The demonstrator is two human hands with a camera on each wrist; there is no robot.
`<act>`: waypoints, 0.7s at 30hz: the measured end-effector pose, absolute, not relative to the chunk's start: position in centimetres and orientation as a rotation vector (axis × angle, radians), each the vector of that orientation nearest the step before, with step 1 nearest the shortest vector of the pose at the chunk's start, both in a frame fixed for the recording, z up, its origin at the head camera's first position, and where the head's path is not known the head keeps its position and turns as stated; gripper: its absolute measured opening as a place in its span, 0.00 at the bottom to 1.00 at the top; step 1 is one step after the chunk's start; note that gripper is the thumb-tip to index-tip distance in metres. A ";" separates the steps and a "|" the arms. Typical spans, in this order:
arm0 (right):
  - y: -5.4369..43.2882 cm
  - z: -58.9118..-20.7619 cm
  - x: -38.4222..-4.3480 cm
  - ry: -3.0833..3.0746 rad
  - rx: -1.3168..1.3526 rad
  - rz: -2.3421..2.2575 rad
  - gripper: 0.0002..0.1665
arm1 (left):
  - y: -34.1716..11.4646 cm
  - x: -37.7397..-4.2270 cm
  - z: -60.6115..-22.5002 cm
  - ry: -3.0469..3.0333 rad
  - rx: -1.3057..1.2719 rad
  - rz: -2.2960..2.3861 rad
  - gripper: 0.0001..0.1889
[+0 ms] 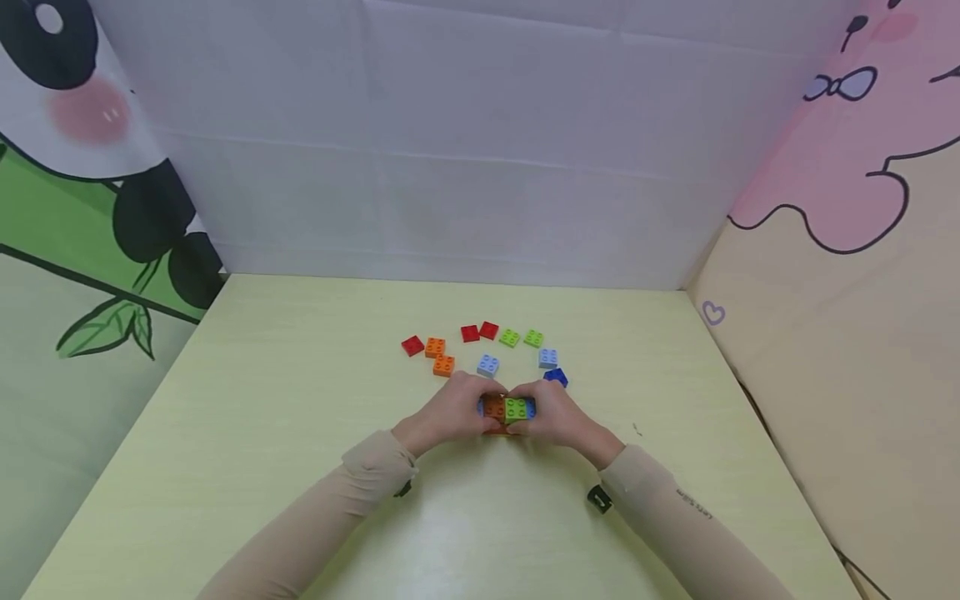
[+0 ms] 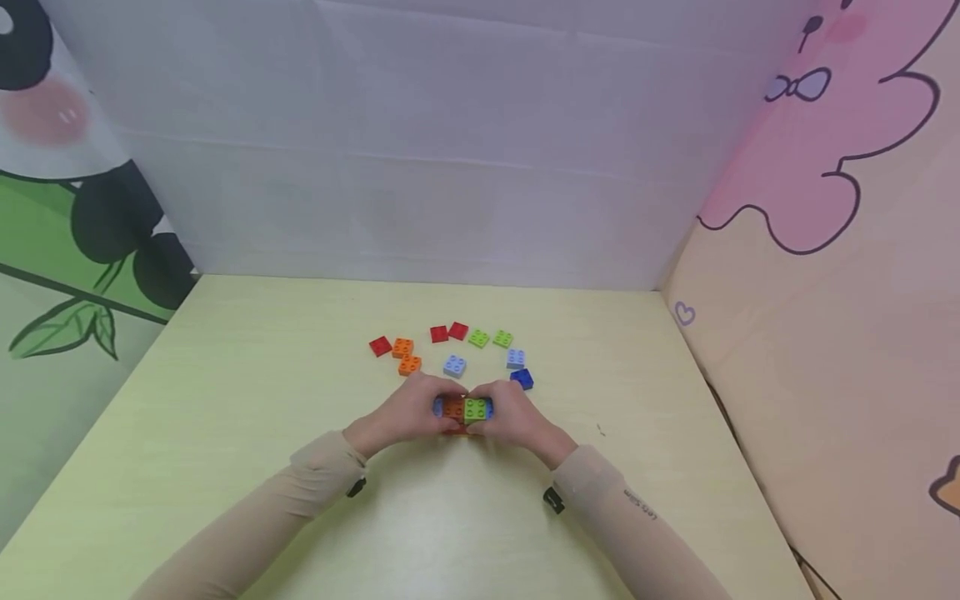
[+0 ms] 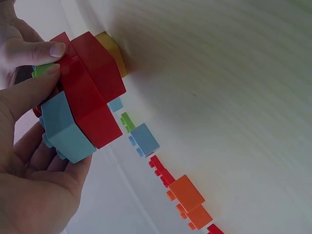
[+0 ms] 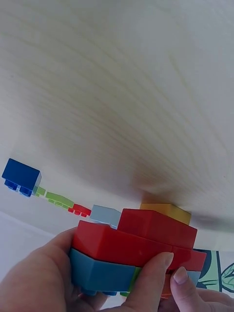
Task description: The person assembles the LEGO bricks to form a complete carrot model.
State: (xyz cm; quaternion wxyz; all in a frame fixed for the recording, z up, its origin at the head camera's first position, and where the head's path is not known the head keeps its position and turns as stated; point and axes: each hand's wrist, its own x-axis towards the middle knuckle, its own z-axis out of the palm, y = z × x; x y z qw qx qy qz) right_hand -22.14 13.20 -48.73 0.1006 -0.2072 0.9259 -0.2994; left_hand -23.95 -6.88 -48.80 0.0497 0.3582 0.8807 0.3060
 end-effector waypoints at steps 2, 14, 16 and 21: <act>13.2 -48.7 -22.2 2.734 -0.614 -0.884 0.23 | -6.8 -24.0 -48.9 2.690 1.093 0.934 0.20; 13.2 -48.2 -22.1 2.714 -0.583 -0.898 0.22 | -6.3 -23.9 -48.3 2.715 1.009 0.901 0.18; 13.2 -48.2 -22.1 2.709 -0.578 -0.906 0.22 | -6.3 -23.8 -48.2 2.709 0.992 0.916 0.17; 13.2 -48.2 -22.0 2.701 -0.580 -0.913 0.23 | -6.2 -23.6 -48.1 2.690 0.966 0.950 0.15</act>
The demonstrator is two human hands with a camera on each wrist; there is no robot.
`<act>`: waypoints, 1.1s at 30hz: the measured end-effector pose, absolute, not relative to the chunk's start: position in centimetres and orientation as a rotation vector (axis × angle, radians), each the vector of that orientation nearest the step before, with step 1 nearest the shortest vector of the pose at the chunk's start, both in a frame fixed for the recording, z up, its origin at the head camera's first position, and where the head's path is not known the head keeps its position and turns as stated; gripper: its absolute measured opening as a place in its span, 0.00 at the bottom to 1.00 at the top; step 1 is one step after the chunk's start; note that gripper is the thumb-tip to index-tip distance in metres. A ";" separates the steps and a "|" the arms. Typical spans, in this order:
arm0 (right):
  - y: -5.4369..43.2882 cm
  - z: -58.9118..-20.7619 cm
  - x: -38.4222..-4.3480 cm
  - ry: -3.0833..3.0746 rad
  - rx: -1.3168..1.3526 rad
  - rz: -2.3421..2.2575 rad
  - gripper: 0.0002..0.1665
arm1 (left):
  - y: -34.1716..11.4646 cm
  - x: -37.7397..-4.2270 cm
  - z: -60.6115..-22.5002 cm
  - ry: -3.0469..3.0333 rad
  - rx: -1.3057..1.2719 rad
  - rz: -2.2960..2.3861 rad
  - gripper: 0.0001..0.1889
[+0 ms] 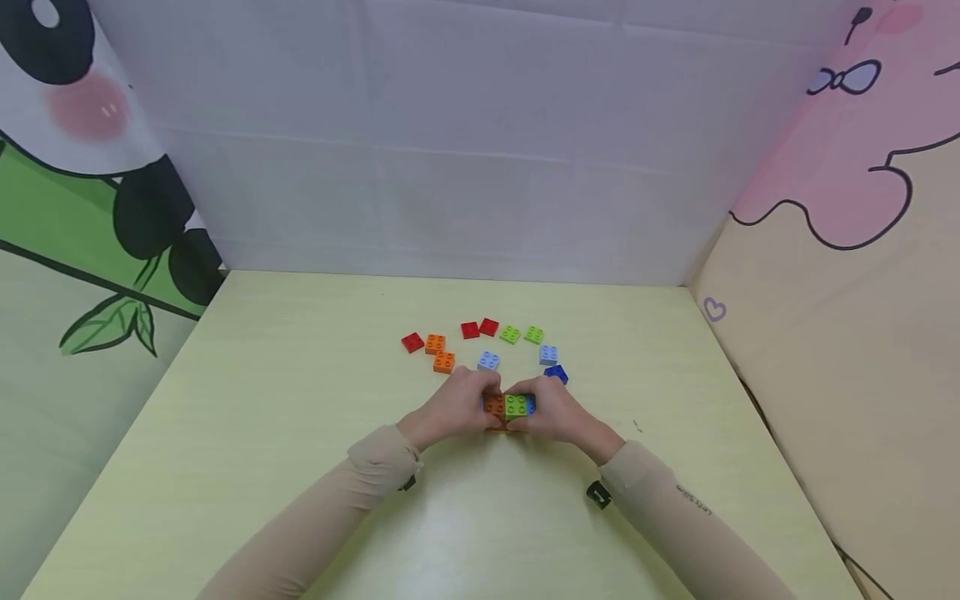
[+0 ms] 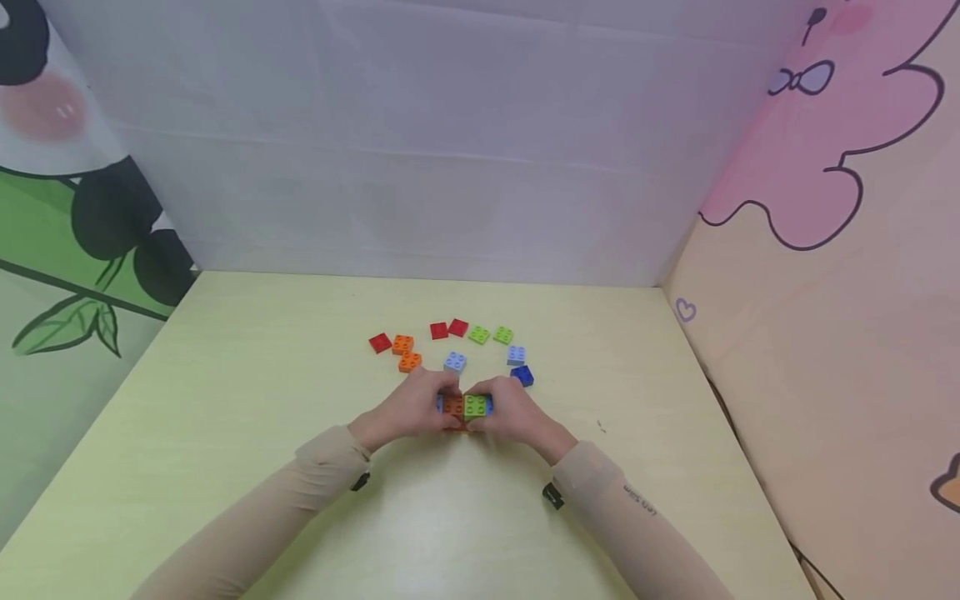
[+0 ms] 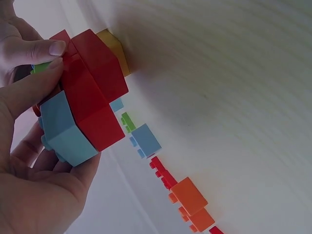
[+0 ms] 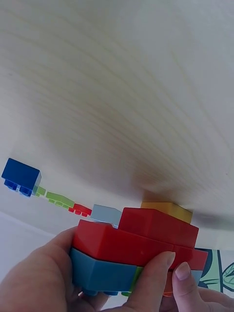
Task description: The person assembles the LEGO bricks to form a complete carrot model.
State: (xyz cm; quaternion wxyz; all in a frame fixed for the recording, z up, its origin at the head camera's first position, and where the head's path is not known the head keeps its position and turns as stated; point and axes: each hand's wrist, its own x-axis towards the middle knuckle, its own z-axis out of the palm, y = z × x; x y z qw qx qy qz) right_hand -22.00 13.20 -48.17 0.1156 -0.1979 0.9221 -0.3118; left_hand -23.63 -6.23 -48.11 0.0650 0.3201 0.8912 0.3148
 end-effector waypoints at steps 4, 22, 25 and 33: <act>13.2 -48.2 -22.0 2.705 -0.587 -0.914 0.23 | -6.3 -23.7 -48.1 2.676 0.912 0.962 0.14; 13.3 -48.4 -22.2 2.706 -0.579 -0.930 0.22 | -6.9 -24.4 -49.5 2.558 0.819 1.193 0.14; 13.3 -48.5 -22.2 2.713 -0.575 -0.930 0.22 | -7.0 -24.3 -49.7 2.566 0.794 1.212 0.14; 13.3 -48.9 -22.3 2.720 -0.573 -0.940 0.23 | -7.0 -24.2 -49.6 2.573 0.823 1.204 0.14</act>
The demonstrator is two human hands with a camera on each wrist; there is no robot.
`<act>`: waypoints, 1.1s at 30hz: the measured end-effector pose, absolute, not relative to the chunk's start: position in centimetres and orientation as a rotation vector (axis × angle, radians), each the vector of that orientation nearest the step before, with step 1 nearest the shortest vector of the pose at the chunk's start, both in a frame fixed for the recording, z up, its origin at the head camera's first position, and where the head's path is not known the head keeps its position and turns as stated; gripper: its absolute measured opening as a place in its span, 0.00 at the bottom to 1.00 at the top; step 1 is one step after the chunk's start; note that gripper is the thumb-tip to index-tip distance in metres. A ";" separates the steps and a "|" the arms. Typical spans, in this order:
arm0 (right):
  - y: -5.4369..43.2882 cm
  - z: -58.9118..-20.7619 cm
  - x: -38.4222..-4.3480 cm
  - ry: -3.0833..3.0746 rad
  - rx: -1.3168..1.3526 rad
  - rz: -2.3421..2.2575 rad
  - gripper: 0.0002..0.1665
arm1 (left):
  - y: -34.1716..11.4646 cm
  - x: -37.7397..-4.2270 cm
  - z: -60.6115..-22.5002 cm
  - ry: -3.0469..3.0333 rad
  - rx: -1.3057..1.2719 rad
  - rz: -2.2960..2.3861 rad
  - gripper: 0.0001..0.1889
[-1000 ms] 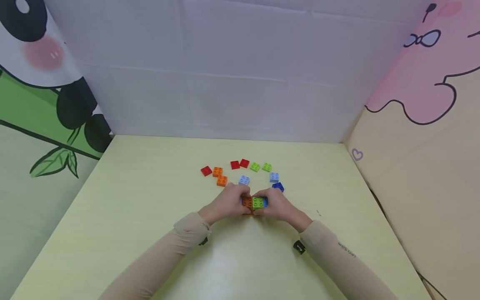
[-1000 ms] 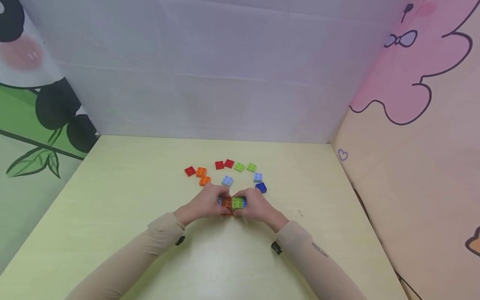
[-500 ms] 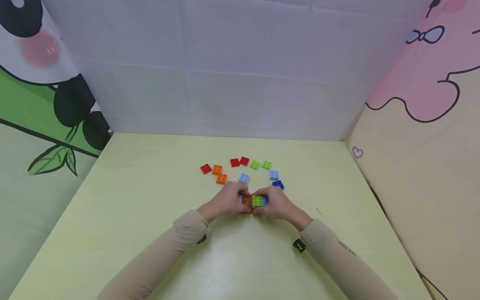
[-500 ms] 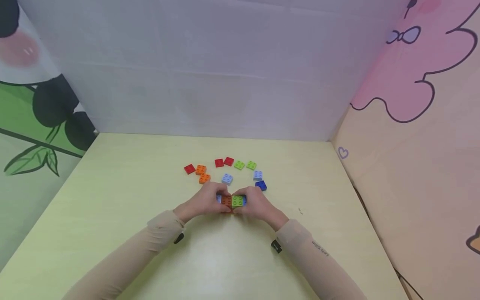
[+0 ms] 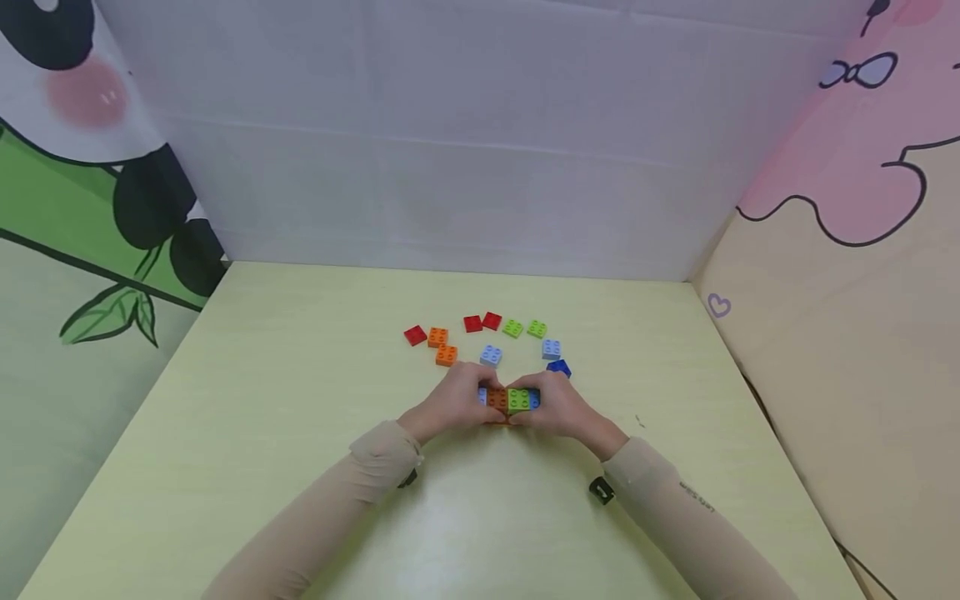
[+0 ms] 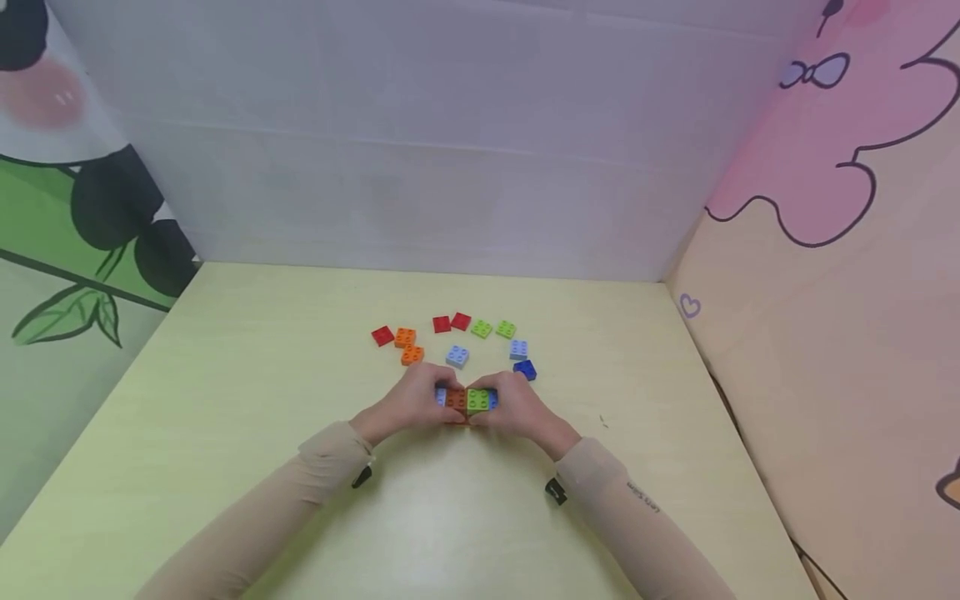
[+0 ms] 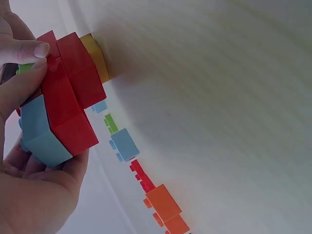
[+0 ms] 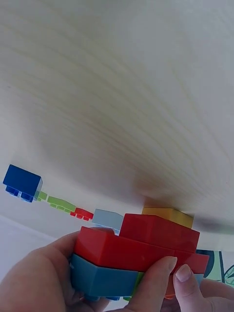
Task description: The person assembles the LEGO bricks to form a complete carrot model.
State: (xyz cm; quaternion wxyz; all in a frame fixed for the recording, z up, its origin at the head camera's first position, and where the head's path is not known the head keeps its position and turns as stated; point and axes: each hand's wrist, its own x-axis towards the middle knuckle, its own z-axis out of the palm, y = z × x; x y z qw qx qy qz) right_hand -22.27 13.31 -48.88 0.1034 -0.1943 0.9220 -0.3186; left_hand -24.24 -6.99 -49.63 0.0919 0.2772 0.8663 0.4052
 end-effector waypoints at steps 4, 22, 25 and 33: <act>13.2 -48.8 -22.3 2.718 -0.572 -0.940 0.23 | -7.0 -24.3 -49.6 2.569 0.813 1.190 0.14; 14.3 -50.3 -21.4 2.795 -0.407 -1.136 0.27 | -6.7 -24.2 -50.0 2.552 0.814 1.203 0.13; 14.7 -49.6 -21.3 2.810 -0.441 -1.121 0.29 | -6.7 -24.3 -49.8 2.557 0.832 1.191 0.13; 16.7 -48.6 -22.5 2.734 -0.507 -1.401 0.20 | -6.8 -24.3 -49.6 2.568 0.840 1.174 0.13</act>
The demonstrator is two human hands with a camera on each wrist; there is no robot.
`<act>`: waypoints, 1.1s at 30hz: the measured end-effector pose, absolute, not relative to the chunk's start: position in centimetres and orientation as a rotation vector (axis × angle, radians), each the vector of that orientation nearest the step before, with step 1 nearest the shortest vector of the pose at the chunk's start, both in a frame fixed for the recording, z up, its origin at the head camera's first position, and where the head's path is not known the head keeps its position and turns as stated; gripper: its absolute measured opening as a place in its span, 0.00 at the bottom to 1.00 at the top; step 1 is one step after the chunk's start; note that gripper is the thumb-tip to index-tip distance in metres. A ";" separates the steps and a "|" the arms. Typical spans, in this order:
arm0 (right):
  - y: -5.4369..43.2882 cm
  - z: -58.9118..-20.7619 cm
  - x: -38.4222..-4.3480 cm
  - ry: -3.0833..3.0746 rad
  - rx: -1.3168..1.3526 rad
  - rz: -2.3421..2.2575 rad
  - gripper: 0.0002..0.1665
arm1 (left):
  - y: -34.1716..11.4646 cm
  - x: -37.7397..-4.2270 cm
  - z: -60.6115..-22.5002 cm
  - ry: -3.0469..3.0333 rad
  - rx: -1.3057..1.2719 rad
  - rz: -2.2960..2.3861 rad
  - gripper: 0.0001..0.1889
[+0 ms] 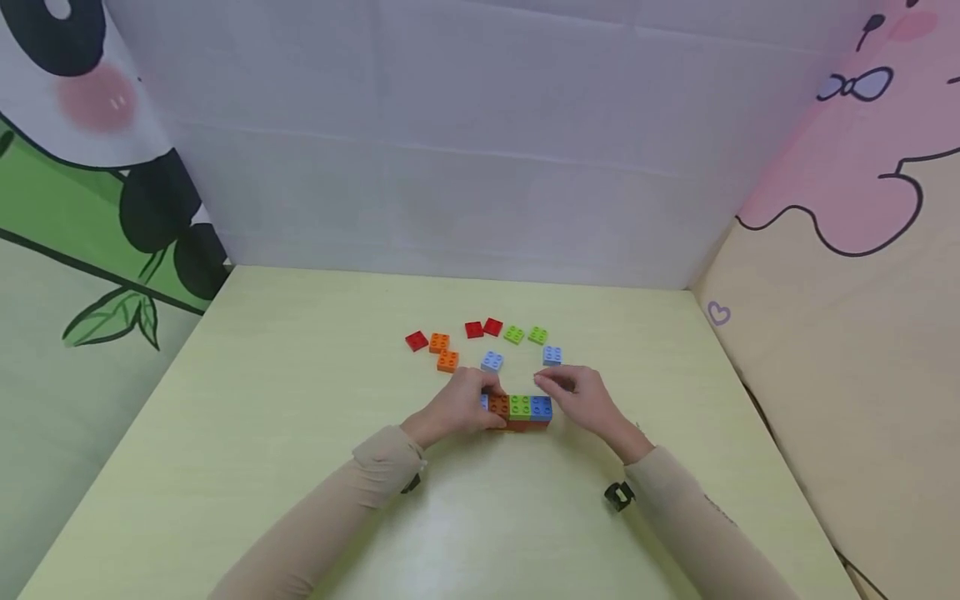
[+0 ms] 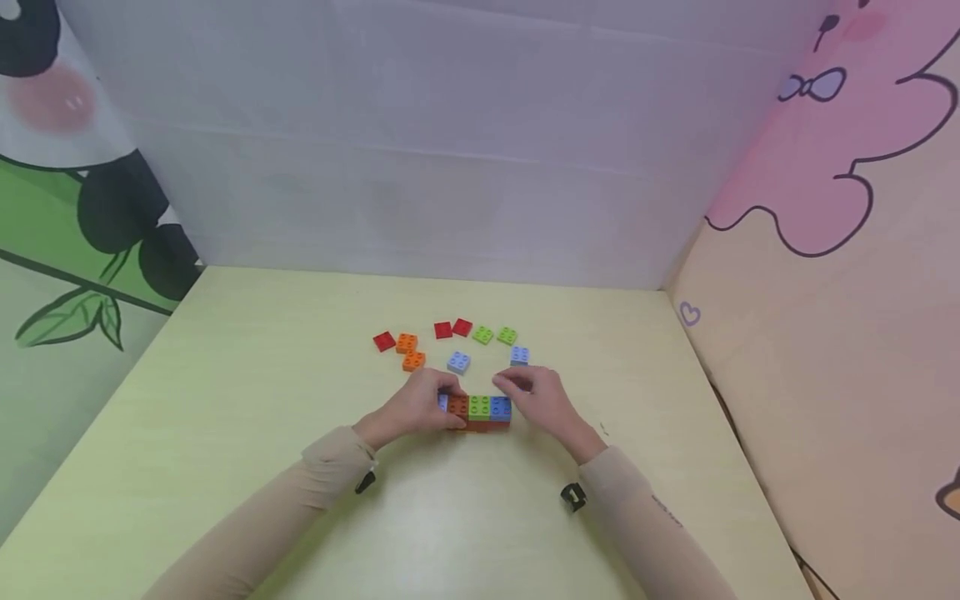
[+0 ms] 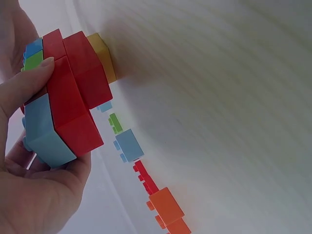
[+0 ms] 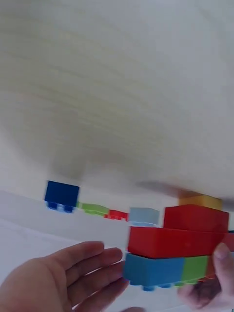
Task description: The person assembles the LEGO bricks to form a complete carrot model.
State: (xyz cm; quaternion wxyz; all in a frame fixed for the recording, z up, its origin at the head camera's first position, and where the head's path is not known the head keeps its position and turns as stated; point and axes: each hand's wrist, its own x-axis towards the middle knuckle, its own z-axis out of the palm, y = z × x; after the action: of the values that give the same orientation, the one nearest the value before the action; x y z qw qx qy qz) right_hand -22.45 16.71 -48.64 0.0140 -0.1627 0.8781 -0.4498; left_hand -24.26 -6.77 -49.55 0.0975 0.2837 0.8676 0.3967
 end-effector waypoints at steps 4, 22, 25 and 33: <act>18.1 -49.4 -23.5 2.828 -0.437 -1.347 0.15 | -6.9 -24.0 -49.4 2.565 0.824 1.180 0.14; 19.7 -52.1 -25.6 2.939 -0.414 -0.989 0.26 | -6.8 -23.9 -49.5 2.552 0.810 1.177 0.14; 19.7 -52.1 -25.7 2.932 -0.434 -0.976 0.25 | -6.7 -23.8 -49.4 2.549 0.799 1.177 0.14; 19.4 -51.8 -26.1 2.936 -0.534 -0.859 0.24 | -6.8 -23.9 -49.2 2.564 0.790 1.166 0.14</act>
State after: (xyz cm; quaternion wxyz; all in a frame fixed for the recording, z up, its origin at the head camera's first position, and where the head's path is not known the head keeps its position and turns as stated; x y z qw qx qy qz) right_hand -26.07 19.44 -51.76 0.0179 -0.1719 0.9453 -0.2765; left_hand -23.89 -6.78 -49.16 0.1078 0.2683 0.8714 0.3964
